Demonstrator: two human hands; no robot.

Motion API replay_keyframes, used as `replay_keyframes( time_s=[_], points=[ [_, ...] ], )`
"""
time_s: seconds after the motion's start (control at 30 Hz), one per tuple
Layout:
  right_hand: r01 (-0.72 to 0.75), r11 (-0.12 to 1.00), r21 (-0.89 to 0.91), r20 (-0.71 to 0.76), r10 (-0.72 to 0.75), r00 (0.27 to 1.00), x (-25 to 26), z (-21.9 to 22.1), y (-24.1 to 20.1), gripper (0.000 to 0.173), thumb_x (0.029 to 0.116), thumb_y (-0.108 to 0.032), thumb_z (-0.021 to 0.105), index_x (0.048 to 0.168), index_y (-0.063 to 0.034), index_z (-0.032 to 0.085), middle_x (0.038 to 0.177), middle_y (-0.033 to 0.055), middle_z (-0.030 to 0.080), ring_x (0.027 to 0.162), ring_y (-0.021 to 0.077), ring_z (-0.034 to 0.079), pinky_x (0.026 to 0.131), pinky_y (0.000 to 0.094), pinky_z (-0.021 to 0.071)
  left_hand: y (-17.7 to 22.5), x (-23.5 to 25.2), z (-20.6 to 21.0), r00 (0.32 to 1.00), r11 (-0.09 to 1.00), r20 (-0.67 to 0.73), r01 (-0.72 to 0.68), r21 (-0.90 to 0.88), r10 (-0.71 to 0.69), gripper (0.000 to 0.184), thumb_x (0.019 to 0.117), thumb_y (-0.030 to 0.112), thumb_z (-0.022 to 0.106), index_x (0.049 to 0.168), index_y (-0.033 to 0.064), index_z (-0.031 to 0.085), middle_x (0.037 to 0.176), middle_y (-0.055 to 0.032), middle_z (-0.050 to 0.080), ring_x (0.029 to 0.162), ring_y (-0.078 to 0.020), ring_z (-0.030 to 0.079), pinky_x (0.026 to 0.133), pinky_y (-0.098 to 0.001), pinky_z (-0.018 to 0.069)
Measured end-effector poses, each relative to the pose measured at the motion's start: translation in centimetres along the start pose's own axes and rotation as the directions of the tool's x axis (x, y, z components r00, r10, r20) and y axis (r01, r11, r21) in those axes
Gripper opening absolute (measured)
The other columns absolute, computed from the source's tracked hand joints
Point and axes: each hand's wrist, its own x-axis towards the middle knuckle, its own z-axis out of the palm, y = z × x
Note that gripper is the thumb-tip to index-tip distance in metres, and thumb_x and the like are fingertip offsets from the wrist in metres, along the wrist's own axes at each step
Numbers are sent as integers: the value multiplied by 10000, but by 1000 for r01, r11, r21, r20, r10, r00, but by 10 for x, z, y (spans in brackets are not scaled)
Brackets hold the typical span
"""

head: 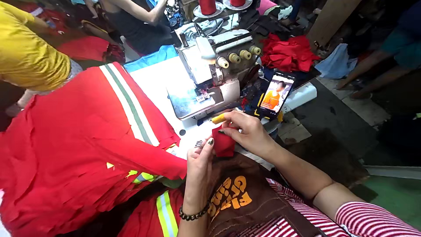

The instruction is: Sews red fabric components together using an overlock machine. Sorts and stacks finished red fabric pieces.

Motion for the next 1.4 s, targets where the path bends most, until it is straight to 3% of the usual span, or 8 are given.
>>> replay_keyframes(
  time_s=[0.17,0.3,0.47,0.57,0.87,0.93,1.17,1.4],
  points=[
    [25,999,25,-54,-24,998,5,12,6,205,880,-16,738,1084,-9,722,979,89,673,794,102,644,688,234,571,6,7,6,993,976,-100,-39,215,61,121,959,-55,604,993,-28,717,875,-57,769,787,-121,742,758,-297,632],
    [-109,961,256,90,89,992,17,20,16,425,877,-4,750,1284,12,630,1187,129,656,790,98,675,714,256,608,27,36,-21,958,771,162,-286,569,236,138,978,15,611,1056,16,725,1026,10,725,924,-45,686,840,-234,588],
    [-341,707,620,205,274,940,38,39,40,454,902,122,638,1335,31,534,807,114,696,666,162,704,677,317,627,65,104,-45,874,384,429,-486,785,229,150,956,79,682,1084,27,741,1080,-56,690,1008,-61,648,926,-268,541],
    [-366,677,638,129,375,918,48,49,56,418,913,107,636,1315,27,553,778,120,691,625,166,686,629,318,613,62,133,-40,937,344,301,-346,873,177,212,933,83,717,1144,88,725,977,-34,705,798,-74,630,745,-313,542],
    [-378,679,629,69,435,898,49,55,71,381,962,17,645,1333,-17,566,736,109,690,577,146,673,583,291,601,29,149,-46,903,236,325,-393,889,281,167,895,167,781,1038,103,723,976,-43,702,847,-156,632,783,-428,513],
    [-356,676,646,45,432,901,48,57,72,371,959,19,647,1321,-25,581,719,100,675,576,141,662,587,292,599,23,148,-50,836,131,424,-491,861,348,141,935,198,728,1002,77,754,1117,-101,689,1095,-260,621,987,-513,459],
    [-390,684,617,9,488,873,30,45,73,446,922,40,666,1348,-14,546,761,77,706,626,137,696,620,285,617,-28,87,-16,755,-307,398,-270,913,521,272,970,76,627,1211,102,751,1209,-172,711,1126,-377,672,943,-539,518],
    [-342,743,576,-76,465,882,36,40,81,490,925,65,645,1386,-33,510,785,83,688,603,138,668,600,279,604,-35,96,-6,714,-246,382,-292,924,587,227,997,72,610,1176,39,745,1180,-148,735,1118,-324,696,943,-468,555]
  ],
)
